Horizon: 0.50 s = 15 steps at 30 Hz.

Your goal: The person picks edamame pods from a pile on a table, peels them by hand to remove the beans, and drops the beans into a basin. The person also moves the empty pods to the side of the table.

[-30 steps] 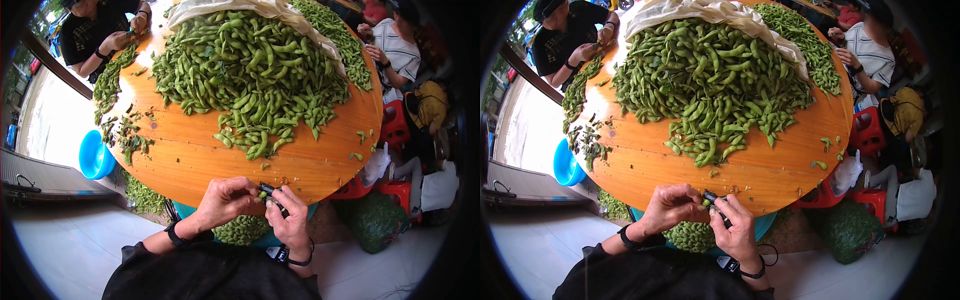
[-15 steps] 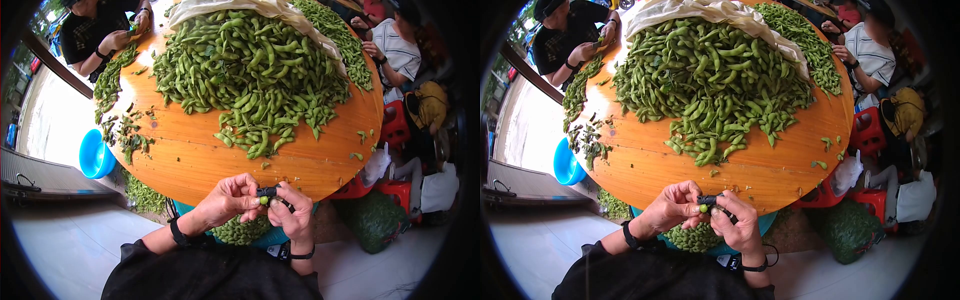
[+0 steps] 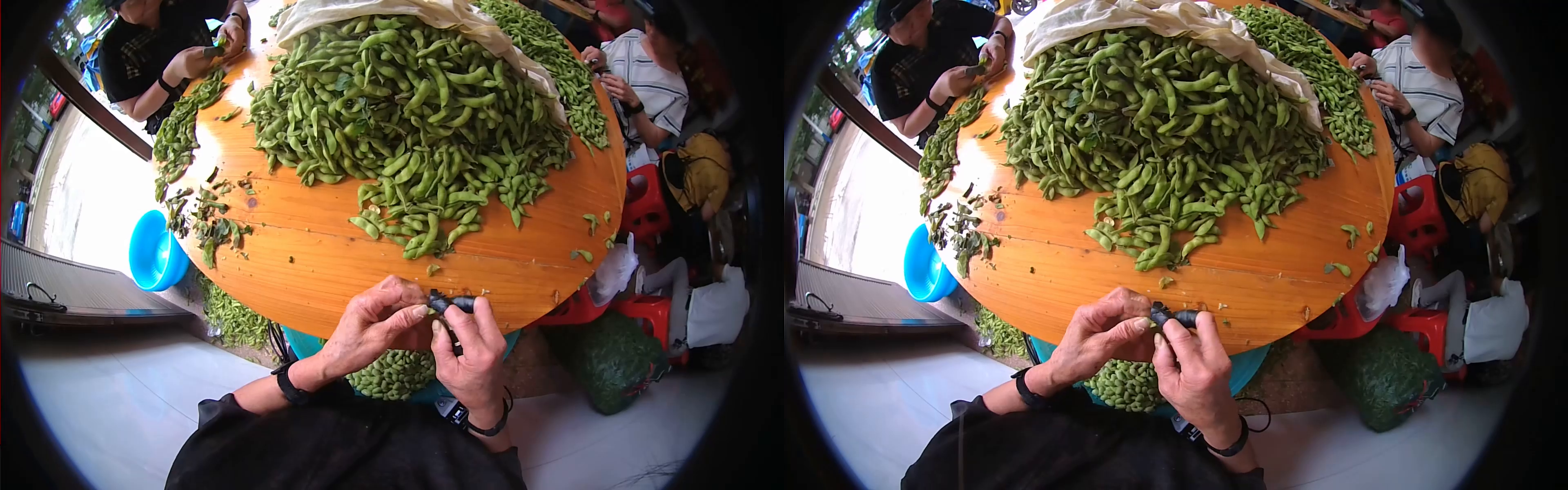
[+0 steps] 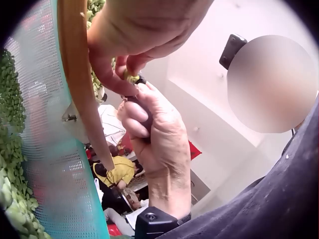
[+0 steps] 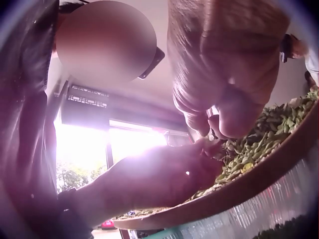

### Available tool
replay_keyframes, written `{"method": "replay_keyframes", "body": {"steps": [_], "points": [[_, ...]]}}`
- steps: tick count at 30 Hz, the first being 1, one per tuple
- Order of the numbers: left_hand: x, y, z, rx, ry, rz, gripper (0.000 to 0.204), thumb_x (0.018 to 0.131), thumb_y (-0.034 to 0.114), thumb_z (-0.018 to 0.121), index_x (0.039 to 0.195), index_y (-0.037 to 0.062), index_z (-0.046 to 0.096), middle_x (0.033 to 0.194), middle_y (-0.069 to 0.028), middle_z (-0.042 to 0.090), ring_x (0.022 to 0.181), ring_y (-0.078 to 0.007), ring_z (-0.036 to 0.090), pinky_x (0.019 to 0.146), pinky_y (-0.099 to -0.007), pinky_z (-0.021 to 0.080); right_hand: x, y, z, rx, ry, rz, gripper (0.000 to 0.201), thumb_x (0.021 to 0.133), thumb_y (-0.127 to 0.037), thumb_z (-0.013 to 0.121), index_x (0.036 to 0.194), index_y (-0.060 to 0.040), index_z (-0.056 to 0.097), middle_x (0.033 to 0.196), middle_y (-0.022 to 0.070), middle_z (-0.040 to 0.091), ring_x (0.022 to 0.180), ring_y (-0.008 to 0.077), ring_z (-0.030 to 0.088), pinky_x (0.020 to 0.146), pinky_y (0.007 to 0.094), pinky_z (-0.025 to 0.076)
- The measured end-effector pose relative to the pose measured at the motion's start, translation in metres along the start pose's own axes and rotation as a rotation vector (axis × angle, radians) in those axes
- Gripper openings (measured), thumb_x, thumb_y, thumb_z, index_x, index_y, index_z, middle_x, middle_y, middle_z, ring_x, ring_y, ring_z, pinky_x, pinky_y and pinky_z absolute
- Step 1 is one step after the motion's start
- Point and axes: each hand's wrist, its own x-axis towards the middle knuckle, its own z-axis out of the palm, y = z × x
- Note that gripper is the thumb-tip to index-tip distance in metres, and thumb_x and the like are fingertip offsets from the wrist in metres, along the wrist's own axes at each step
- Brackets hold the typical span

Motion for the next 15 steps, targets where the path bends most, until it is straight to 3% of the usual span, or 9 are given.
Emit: {"method": "replay_keyframes", "body": {"steps": [1, 2, 4, 7, 10, 15], "points": [[0.002, -0.004, -0.002, 0.145, 0.018, 0.167, 0.019, 0.1, 0.019, 0.059, 0.105, 0.001, 0.063, 0.074, -0.0027, 0.063, 0.061, -0.0078, 0.056, 0.056, -0.0217, 0.048, 0.0, -0.001, 0.0, 0.045, 0.022, 0.078, 0.024, 0.081, 0.002, 0.068, 0.105, 0.0041, 0.062, 0.088, 0.016, 0.053, 0.07, 0.0302, 0.061, 0.059, 0.037, 0.05], [-0.001, -0.004, -0.002, 0.143, 0.02, 0.167, 0.019, 0.1, 0.019, 0.059, 0.105, 0.001, 0.063, 0.074, -0.0027, 0.063, 0.061, -0.0078, 0.056, 0.056, -0.0217, 0.048, 0.0, -0.001, 0.0, 0.09, 0.043, 0.157, 0.025, 0.081, 0.0, 0.07, 0.105, 0.0043, 0.062, 0.089, 0.0156, 0.053, 0.07, 0.0297, 0.06, 0.059, 0.0367, 0.05], [-0.005, 0.006, 0.002, -0.279, -0.05, -0.192, 0.021, 0.1, 0.02, 0.059, 0.106, 0.0005, 0.064, 0.074, -0.003, 0.063, 0.059, -0.0084, 0.056, 0.055, -0.0217, 0.047, -0.002, 0.005, 0.003, 0.085, 0.058, 0.107, 0.026, 0.081, -0.003, 0.073, 0.103, 0.0046, 0.062, 0.086, 0.0146, 0.055, 0.069, 0.0292, 0.06, 0.059, 0.0361, 0.049], [-0.006, 0.006, 0.001, -0.271, -0.035, -0.23, 0.02, 0.1, 0.019, 0.059, 0.105, 0.0005, 0.064, 0.074, -0.0035, 0.063, 0.06, -0.0085, 0.057, 0.053, -0.0218, 0.047, -0.004, 0.009, 0.006, 0.125, 0.131, 0.123, 0.024, 0.081, -0.003, 0.074, 0.1, 0.0049, 0.062, 0.08, 0.0138, 0.057, 0.068, 0.0294, 0.06, 0.059, 0.0355, 0.048], [-0.007, 0.007, 0.003, -0.283, -0.006, -0.223, 0.02, 0.1, 0.019, 0.059, 0.107, 0.0008, 0.063, 0.074, -0.004, 0.063, 0.061, -0.0086, 0.059, 0.052, -0.0218, 0.047, -0.002, 0.004, 0.005, 0.185, 0.075, 0.212, 0.022, 0.081, -0.003, 0.073, 0.099, 0.0047, 0.062, 0.081, 0.0137, 0.057, 0.068, 0.0293, 0.061, 0.059, 0.0356, 0.048], [-0.007, 0.006, 0.004, -0.305, -0.022, -0.166, 0.019, 0.099, 0.015, 0.059, 0.109, -0.0005, 0.061, 0.077, -0.0061, 0.065, 0.063, -0.0102, 0.062, 0.05, -0.0222, 0.048, -0.003, 0.007, 0.01, 0.181, 0.109, 0.168, 0.021, 0.082, -0.001, 0.072, 0.1, 0.0045, 0.062, 0.081, 0.0121, 0.056, 0.067, 0.0257, 0.059, 0.06, 0.0338, 0.047]]}}
